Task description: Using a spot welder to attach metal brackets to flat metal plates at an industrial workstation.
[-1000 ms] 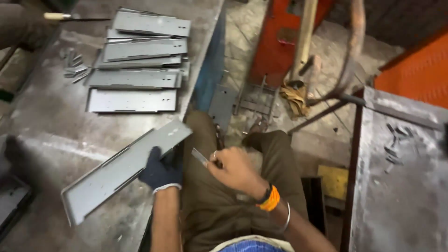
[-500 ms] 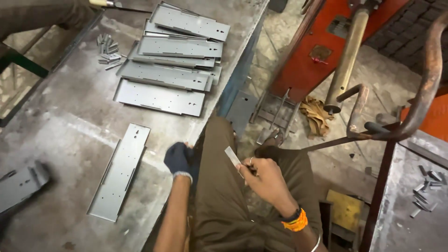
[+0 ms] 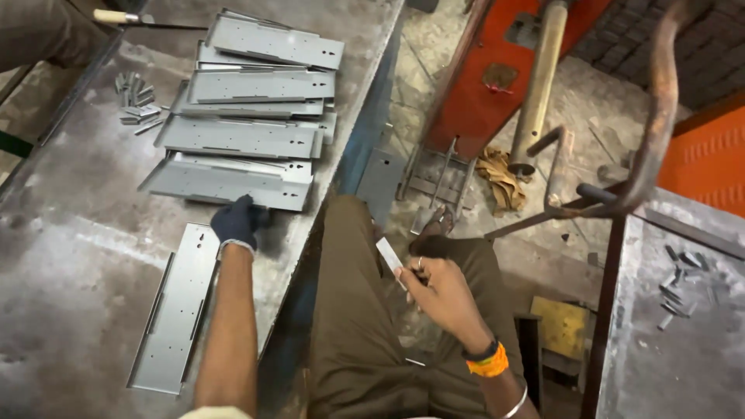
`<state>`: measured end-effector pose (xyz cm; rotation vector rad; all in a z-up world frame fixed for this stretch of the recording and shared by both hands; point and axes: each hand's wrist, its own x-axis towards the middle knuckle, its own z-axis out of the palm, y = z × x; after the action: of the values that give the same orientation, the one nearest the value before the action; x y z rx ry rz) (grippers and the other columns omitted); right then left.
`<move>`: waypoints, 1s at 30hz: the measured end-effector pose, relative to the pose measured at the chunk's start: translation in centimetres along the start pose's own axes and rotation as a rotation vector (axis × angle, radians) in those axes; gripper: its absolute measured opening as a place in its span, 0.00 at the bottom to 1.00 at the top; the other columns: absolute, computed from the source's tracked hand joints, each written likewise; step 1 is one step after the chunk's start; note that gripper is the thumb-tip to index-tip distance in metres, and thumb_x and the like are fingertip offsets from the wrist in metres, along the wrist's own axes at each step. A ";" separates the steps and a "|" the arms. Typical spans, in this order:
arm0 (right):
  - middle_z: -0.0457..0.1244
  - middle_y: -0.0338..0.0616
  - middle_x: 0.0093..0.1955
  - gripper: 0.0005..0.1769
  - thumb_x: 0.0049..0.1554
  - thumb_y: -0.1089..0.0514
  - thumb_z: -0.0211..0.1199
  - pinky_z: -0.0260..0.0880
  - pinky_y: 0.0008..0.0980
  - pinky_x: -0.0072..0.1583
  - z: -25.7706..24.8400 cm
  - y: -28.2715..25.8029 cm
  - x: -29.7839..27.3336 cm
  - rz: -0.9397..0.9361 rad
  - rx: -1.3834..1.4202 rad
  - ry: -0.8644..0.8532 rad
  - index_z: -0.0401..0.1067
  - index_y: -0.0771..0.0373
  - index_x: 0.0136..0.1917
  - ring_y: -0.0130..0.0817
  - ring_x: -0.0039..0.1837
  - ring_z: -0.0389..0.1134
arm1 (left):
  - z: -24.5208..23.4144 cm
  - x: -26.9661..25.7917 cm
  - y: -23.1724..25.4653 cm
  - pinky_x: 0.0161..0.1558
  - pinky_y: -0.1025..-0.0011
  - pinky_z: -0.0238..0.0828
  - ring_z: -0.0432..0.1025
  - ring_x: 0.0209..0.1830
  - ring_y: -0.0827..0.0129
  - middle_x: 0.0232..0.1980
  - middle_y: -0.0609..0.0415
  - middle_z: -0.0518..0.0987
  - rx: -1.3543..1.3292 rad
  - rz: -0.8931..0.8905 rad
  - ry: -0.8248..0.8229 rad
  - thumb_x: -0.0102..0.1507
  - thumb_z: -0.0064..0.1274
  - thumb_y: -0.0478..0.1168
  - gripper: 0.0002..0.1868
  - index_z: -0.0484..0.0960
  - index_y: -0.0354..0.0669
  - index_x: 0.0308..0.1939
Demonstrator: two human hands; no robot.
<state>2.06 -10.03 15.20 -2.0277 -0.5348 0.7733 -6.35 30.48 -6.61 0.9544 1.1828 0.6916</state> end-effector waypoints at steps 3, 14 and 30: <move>0.66 0.40 0.25 0.16 0.61 0.53 0.61 0.63 0.24 0.31 -0.4 0.5 -0.2 -0.048 0.065 0.000 0.76 0.67 0.38 0.20 0.27 0.65 | -2.5 -1.9 -0.1 0.37 0.62 0.85 0.82 0.35 0.61 0.37 0.44 0.83 -0.237 0.029 -0.282 0.59 0.58 0.33 0.08 0.80 0.27 0.36; 0.71 0.44 0.36 0.13 0.65 0.55 0.56 0.64 0.23 0.33 -2.9 4.6 -1.4 -0.081 0.507 0.119 0.67 0.67 0.57 0.26 0.30 0.70 | 0.8 -19.8 4.1 0.57 0.55 0.75 0.78 0.54 0.52 0.53 0.45 0.82 -0.121 0.677 -0.499 0.59 0.53 0.27 0.18 0.83 0.40 0.52; 0.71 0.41 0.50 0.19 0.58 0.66 0.52 0.71 0.24 0.37 -11.2 31.1 -11.6 0.130 0.548 0.926 0.63 0.62 0.63 0.25 0.43 0.74 | 14.8 -34.1 -0.7 0.51 0.65 0.74 0.76 0.48 0.64 0.50 0.50 0.82 -0.030 -0.096 -0.831 0.59 0.60 0.27 0.16 0.82 0.31 0.51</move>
<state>3.99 -40.04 -2.77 -1.6612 0.3169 -0.0215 -0.94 -2.73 9.29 1.0057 0.4730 0.1814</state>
